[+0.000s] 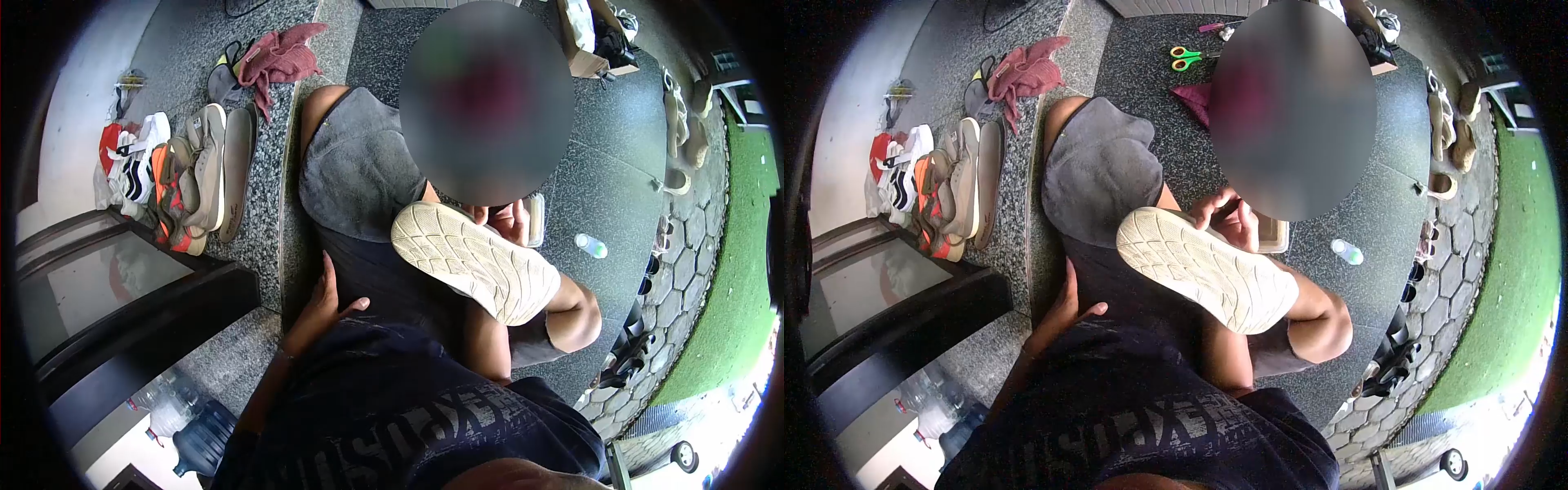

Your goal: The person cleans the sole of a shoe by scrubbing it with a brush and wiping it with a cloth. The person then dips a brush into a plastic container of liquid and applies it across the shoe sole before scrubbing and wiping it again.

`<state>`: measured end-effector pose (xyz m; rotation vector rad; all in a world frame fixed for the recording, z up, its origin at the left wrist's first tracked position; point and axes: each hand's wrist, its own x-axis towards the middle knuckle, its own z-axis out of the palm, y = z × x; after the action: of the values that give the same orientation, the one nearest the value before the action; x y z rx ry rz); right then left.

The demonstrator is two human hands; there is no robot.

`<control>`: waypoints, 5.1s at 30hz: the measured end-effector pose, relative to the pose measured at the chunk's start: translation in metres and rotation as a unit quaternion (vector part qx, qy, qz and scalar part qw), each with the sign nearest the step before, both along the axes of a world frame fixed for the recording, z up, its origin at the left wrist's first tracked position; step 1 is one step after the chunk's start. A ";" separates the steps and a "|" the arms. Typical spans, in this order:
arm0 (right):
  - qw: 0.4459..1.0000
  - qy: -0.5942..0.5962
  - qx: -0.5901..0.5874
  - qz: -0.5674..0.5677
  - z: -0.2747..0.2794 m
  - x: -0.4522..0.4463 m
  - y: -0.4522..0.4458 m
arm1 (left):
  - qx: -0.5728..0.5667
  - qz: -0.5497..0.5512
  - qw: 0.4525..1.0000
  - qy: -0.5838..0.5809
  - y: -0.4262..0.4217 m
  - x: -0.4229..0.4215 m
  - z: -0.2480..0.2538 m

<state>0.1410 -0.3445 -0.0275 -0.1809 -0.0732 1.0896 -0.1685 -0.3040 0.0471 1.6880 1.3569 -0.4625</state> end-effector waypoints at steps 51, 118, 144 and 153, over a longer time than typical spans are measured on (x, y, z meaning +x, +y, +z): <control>0.997 -0.072 -0.013 -0.034 -0.007 0.011 0.004 | 0.029 -0.008 0.990 0.141 0.009 0.038 -0.024; 0.988 -0.066 -0.070 -0.117 -0.022 0.009 -0.001 | 0.095 -0.125 0.988 0.014 0.019 0.098 -0.042; 0.996 0.093 -0.005 -0.009 -0.038 0.013 0.005 | 0.015 -0.034 0.999 0.027 -0.016 0.037 -0.051; 0.996 0.079 -0.020 -0.022 -0.029 0.011 0.004 | 0.007 -0.037 0.999 0.019 -0.019 0.035 -0.050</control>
<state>0.1524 -0.3401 -0.0565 -0.1316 0.0952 1.0593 -0.1340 -0.3228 -0.0028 1.7546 1.3315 -0.5317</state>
